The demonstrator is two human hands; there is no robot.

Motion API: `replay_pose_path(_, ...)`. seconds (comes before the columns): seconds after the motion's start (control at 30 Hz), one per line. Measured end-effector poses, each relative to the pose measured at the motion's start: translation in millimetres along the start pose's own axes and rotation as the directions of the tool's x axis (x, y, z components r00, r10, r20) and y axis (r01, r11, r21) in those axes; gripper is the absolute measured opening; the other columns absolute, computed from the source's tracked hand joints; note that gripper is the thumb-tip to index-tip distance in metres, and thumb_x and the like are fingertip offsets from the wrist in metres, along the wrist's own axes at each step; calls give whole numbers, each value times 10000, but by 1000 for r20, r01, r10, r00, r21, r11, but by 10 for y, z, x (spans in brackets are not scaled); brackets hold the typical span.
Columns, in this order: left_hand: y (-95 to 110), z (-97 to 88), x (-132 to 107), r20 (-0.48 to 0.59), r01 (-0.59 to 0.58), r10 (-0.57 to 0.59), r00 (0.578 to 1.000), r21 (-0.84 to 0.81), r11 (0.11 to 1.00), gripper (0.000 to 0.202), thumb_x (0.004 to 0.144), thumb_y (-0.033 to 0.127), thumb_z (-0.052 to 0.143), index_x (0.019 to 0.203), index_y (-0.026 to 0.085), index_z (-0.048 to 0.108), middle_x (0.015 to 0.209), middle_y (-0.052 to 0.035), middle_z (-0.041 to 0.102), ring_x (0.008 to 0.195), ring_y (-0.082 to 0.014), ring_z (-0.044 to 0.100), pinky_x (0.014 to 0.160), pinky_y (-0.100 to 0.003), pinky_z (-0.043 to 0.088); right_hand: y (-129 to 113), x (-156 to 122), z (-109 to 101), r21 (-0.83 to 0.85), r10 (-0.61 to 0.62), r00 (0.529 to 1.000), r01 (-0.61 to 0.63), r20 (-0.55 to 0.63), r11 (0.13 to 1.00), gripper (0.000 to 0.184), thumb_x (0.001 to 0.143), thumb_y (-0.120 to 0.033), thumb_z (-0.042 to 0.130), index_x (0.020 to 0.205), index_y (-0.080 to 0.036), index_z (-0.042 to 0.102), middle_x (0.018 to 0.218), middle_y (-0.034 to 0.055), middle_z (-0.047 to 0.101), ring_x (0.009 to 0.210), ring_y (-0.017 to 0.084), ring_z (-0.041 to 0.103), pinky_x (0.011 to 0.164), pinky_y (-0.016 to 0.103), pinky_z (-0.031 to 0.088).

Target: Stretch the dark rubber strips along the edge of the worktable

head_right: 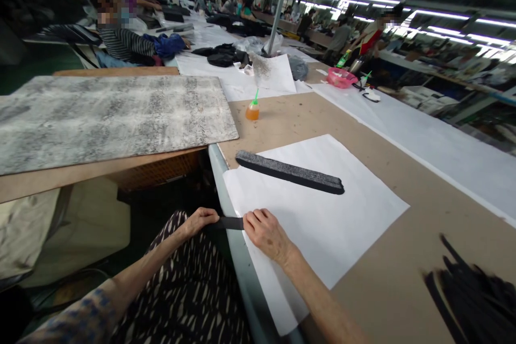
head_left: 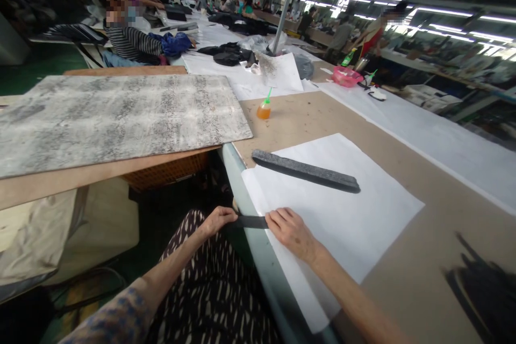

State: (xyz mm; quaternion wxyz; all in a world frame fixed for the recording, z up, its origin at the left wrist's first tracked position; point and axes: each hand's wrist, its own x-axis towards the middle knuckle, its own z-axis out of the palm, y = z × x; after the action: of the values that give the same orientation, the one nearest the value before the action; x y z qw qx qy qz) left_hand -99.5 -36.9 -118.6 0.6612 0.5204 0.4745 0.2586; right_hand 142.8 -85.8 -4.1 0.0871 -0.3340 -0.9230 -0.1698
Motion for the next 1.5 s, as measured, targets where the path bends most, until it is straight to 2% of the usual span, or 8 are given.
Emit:
replay_pose_path(0.27, 77, -85, -119, 29, -42, 42, 999, -1, 999, 267, 721, 372, 601, 607, 132, 625, 549, 15, 517, 542, -112, 432, 541, -221, 326, 109, -254, -59, -1, 38, 999, -38, 30, 999, 272, 836, 0, 395, 1009, -108, 576, 850, 64, 575, 770, 158, 505, 694, 324, 448)
replay_pose_path(0.6, -57, -61, -5, -5, -22, 22, 1000, 78, 997, 278, 693, 392, 612, 593, 133, 632, 544, 8, 508, 538, -117, 416, 525, -219, 315, 35, -183, -52, -4, 21, 1000, -21, 12, 1000, 280, 830, -11, 421, 1051, -102, 567, 874, 67, 578, 798, 164, 522, 704, 320, 461)
replay_pose_path(0.93, 322, -253, -381, 41, -53, 46, 998, 184, 982, 310, 726, 422, 566, 579, 150, 596, 549, 23, 471, 562, -121, 406, 535, -214, 312, -36, -374, -91, -49, 230, 972, -228, 46, 972, 292, 798, 15, 425, 1019, -113, 567, 894, 81, 562, 829, 193, 523, 722, 329, 477)
replay_pose_path(1.1, 516, -278, -482, 45, -49, 42, 998, 165, 985, 338, 753, 451, 545, 610, 148, 594, 549, 24, 467, 543, -112, 389, 510, -210, 299, 12, -501, -124, -34, 478, 878, -478, -9, 877, 312, 748, 67, 376, 827, -157, 579, 869, 66, 574, 766, 167, 546, 647, 275, 484)
replay_pose_path(1.2, 719, -136, -497, 133, -92, 72, 989, 151, 984, 336, 765, 448, 544, 637, 144, 606, 567, 18, 483, 551, -111, 398, 523, -207, 313, 56, -458, -259, 143, 646, 758, -633, -87, 761, 382, 762, 53, 329, 919, -183, 585, 950, 43, 591, 785, 139, 571, 673, 247, 485)
replay_pose_path(1.27, 879, 7, -466, 182, -143, 112, 977, 169, 975, 337, 775, 442, 537, 652, 139, 617, 578, 10, 494, 555, -113, 403, 522, -207, 317, 57, -306, -372, 306, 685, 723, -635, -87, 709, 348, 824, -17, 342, 1014, -197, 571, 1010, 36, 588, 849, 131, 574, 739, 240, 477)
replay_pose_path(1.4, 1139, 271, -374, 276, -302, 222, 935, 294, 907, 361, 798, 451, 510, 636, 151, 630, 531, 12, 470, 513, -110, 383, 486, -211, 294, -21, 110, -543, 455, 513, 851, -504, 115, 734, 169, 886, -214, 456, 999, -216, 583, 999, 13, 605, 904, 124, 557, 809, 237, 436)
replay_pose_path(1.5, 1187, 367, -394, 329, -353, 232, 915, 381, 854, 359, 786, 488, 517, 649, 187, 657, 518, 10, 499, 497, -124, 403, 472, -223, 313, -98, 265, -590, 445, 364, 889, -455, 278, 771, 182, 893, -301, 474, 812, -198, 601, 833, -21, 633, 818, 109, 570, 764, 211, 418)
